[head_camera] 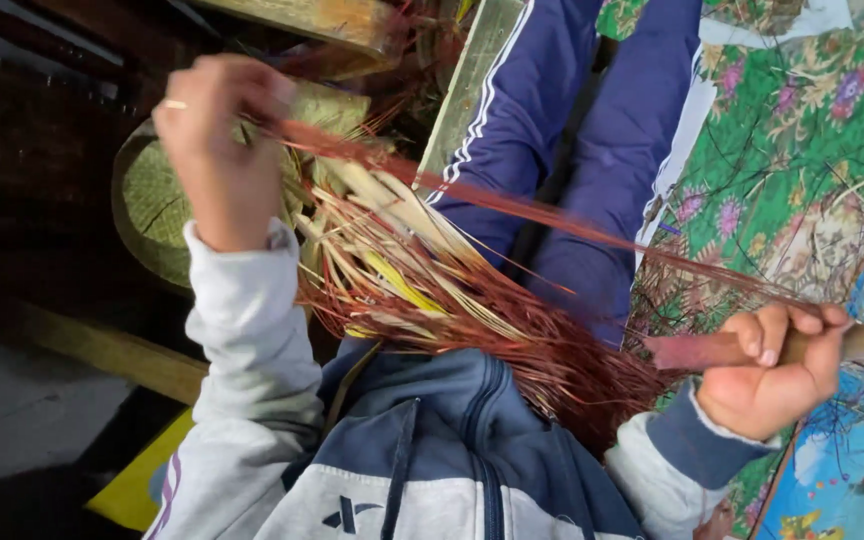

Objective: Weaving straw strands into a product using a wooden stick to assist the process.

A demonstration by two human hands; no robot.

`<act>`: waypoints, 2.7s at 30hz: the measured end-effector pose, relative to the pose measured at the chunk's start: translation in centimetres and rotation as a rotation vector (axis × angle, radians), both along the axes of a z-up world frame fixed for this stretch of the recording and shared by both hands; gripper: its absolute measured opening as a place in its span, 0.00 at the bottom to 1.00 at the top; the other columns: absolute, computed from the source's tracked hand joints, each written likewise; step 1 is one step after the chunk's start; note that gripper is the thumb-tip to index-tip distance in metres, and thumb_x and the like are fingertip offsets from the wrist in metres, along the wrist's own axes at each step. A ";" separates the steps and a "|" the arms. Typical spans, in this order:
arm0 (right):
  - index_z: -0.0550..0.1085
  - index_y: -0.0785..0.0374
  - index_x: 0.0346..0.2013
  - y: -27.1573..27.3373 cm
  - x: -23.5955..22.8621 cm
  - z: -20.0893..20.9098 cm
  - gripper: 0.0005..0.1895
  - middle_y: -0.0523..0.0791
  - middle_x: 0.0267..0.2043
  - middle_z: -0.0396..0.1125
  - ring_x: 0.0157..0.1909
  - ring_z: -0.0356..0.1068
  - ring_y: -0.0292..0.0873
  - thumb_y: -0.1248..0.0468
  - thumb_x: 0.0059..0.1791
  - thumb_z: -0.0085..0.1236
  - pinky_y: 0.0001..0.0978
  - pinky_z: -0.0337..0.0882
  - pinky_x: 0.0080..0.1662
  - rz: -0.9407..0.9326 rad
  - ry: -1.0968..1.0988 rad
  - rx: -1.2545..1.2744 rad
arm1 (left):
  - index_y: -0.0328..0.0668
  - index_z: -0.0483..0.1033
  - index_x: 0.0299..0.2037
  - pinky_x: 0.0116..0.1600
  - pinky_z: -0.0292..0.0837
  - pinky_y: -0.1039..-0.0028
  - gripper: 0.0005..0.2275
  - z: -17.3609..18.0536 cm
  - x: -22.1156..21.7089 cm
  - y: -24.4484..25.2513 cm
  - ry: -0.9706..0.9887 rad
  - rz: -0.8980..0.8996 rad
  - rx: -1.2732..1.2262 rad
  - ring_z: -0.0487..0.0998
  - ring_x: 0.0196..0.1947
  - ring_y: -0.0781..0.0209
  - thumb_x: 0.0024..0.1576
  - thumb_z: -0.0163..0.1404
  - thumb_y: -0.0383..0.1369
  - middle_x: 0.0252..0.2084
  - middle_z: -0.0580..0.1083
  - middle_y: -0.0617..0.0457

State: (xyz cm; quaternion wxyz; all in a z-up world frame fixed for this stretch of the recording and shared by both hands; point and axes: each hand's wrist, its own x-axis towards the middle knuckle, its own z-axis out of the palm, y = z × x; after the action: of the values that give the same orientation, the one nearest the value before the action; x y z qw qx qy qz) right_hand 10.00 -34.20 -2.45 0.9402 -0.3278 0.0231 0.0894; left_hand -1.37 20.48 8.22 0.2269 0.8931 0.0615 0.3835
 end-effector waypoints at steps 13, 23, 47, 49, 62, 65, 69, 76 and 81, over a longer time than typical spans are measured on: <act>0.76 0.39 0.54 -0.2 0.2 2.5 0.16 0.32 0.67 0.75 0.21 0.58 0.26 0.43 0.54 0.57 0.19 0.62 0.29 -0.184 0.121 -0.248 | 0.52 0.79 0.44 0.24 0.67 0.65 0.27 -2.1 -3.4 -5.2 0.426 0.025 0.114 0.76 0.23 0.54 0.40 0.43 0.10 0.39 0.81 0.60; 0.58 0.68 0.69 15.3 -8.9 10.2 0.31 0.63 0.68 0.62 0.47 0.57 0.43 0.60 0.53 0.51 0.30 0.58 0.48 0.294 -0.454 -0.927 | 0.49 0.68 0.43 0.17 0.61 0.55 0.09 -1.4 1.6 -18.6 0.503 -0.521 0.200 0.75 0.17 0.49 0.56 0.50 0.37 0.21 0.73 0.57; 0.71 0.68 0.46 -21.4 -3.8 -6.4 0.20 0.51 0.40 0.66 0.43 0.66 0.50 0.63 0.78 0.64 0.48 0.63 0.44 -0.147 -0.194 -2.128 | 0.55 0.69 0.59 0.39 0.76 0.62 0.26 -0.2 -5.3 -5.9 1.183 -0.559 -0.113 0.84 0.32 0.54 0.52 0.61 0.49 0.37 0.83 0.60; 0.70 0.72 0.48 -22.1 -4.3 -6.2 0.18 0.57 0.48 0.71 0.50 0.74 0.59 0.68 0.77 0.66 0.52 0.68 0.49 -0.189 -0.341 -2.211 | 0.52 0.69 0.57 0.39 0.76 0.58 0.24 -2.2 -6.4 -8.4 1.082 -0.737 -0.162 0.84 0.36 0.50 0.53 0.61 0.46 0.39 0.82 0.57; 0.68 0.71 0.64 -7.1 -4.8 4.2 0.11 0.53 0.34 0.64 0.24 0.65 0.47 0.64 0.77 0.42 0.36 0.65 0.25 -0.131 -0.032 -2.078 | 0.47 0.66 0.70 0.73 0.54 0.49 0.36 -10.3 -3.1 -17.5 0.594 -0.491 0.207 0.56 0.76 0.50 0.60 0.36 0.65 0.72 0.65 0.52; 0.66 0.71 0.73 2.8 -4.9 10.0 0.20 0.56 0.49 0.63 0.28 0.66 0.47 0.75 0.66 0.37 0.33 0.58 0.25 0.000 -0.321 -1.863 | 0.50 0.70 0.67 0.71 0.55 0.46 0.33 -11.4 -4.6 -18.7 0.594 -0.475 0.224 0.60 0.74 0.49 0.62 0.34 0.62 0.70 0.68 0.54; 0.69 0.71 0.60 11.8 -1.9 10.0 0.14 0.55 0.61 0.65 0.65 0.63 0.55 0.70 0.61 0.43 0.48 0.58 0.70 0.385 -0.807 -1.606 | 0.52 0.67 0.68 0.68 0.56 0.36 0.31 -10.1 -6.5 -19.0 0.719 -0.442 0.189 0.62 0.73 0.46 0.64 0.30 0.60 0.70 0.68 0.55; 0.78 0.53 0.44 23.4 -2.0 1.4 0.14 0.50 0.40 0.75 0.46 0.75 0.59 0.50 0.52 0.56 0.56 0.75 0.45 0.915 -0.653 -1.762 | 0.54 0.60 0.72 0.68 0.47 0.31 0.30 -9.6 -7.7 -19.3 1.000 -0.517 0.033 0.54 0.75 0.41 0.67 0.25 0.58 0.72 0.63 0.52; 0.78 0.55 0.40 25.0 -2.7 -0.8 0.15 0.50 0.39 0.76 0.47 0.75 0.60 0.48 0.50 0.57 0.57 0.74 0.46 1.060 -0.605 -1.710 | 0.57 0.61 0.72 0.70 0.42 0.32 0.28 -9.1 -7.8 -19.2 1.074 -0.511 0.017 0.51 0.76 0.45 0.68 0.23 0.57 0.73 0.62 0.56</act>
State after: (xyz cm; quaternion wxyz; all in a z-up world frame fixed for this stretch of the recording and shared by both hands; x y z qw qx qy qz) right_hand 7.28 -9.16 -3.30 0.2027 -0.8594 -0.3037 0.3580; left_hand -9.21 1.30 -0.86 0.2419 0.9505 -0.0523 -0.1881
